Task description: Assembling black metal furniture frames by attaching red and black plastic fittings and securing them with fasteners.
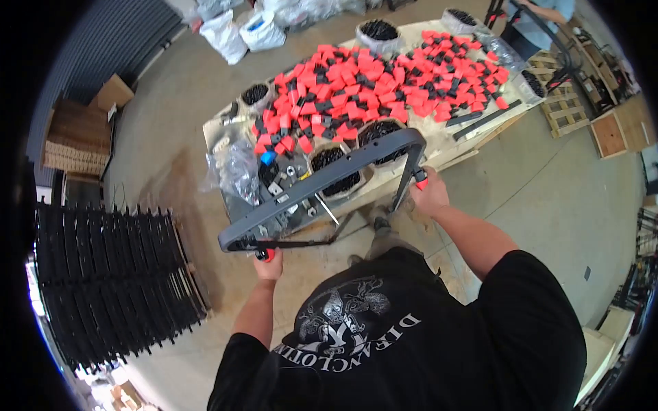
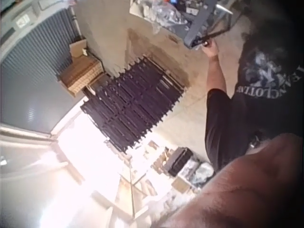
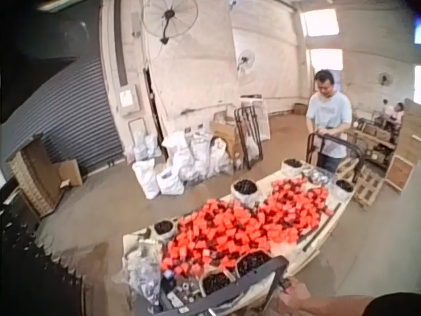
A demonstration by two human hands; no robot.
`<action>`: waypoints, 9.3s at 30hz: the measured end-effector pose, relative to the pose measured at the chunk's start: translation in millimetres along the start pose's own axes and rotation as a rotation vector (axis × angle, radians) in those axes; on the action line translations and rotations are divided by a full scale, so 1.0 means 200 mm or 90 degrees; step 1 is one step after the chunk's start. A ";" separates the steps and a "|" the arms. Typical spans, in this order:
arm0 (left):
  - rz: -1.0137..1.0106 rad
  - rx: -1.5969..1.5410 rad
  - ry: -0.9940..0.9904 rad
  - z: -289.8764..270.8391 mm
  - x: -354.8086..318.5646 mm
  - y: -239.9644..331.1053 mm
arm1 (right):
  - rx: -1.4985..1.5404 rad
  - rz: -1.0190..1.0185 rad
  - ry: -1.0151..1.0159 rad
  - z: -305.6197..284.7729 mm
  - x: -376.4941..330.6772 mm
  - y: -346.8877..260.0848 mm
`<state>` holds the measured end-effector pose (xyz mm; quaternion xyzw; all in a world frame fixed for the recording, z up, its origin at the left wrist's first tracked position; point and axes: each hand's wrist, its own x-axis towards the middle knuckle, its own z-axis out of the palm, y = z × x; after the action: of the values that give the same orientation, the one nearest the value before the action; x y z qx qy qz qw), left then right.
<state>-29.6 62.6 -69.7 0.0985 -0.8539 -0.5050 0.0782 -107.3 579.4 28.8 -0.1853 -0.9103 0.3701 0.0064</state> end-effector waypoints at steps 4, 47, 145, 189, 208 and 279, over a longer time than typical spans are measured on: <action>-0.020 0.122 -0.082 -0.02 0.04 0.05 | 0.233 0.025 0.094 0.33 0.19 0.20; -0.090 0.806 -0.476 -0.02 1.86 0.29 | -0.108 -0.432 -0.578 0.37 0.61 -1.60; 0.404 0.194 -0.090 -0.05 0.32 1.67 | -0.213 -0.430 -0.598 0.41 0.68 -1.64; 0.267 -0.063 -0.162 -0.13 0.40 1.60 | -0.220 -0.417 -0.601 0.39 0.67 -1.66; 0.323 0.344 -0.454 0.21 0.54 2.00 | -0.023 -0.435 -0.581 0.37 0.67 -1.63; 0.155 0.168 -0.013 -0.17 -0.57 1.45 | 0.298 -0.540 -0.234 -0.63 0.09 -1.11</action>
<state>62.8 198.2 196.9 -0.0012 -0.9191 -0.3765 0.1161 -178.0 524.4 267.7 0.2748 -0.7842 0.5551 0.0373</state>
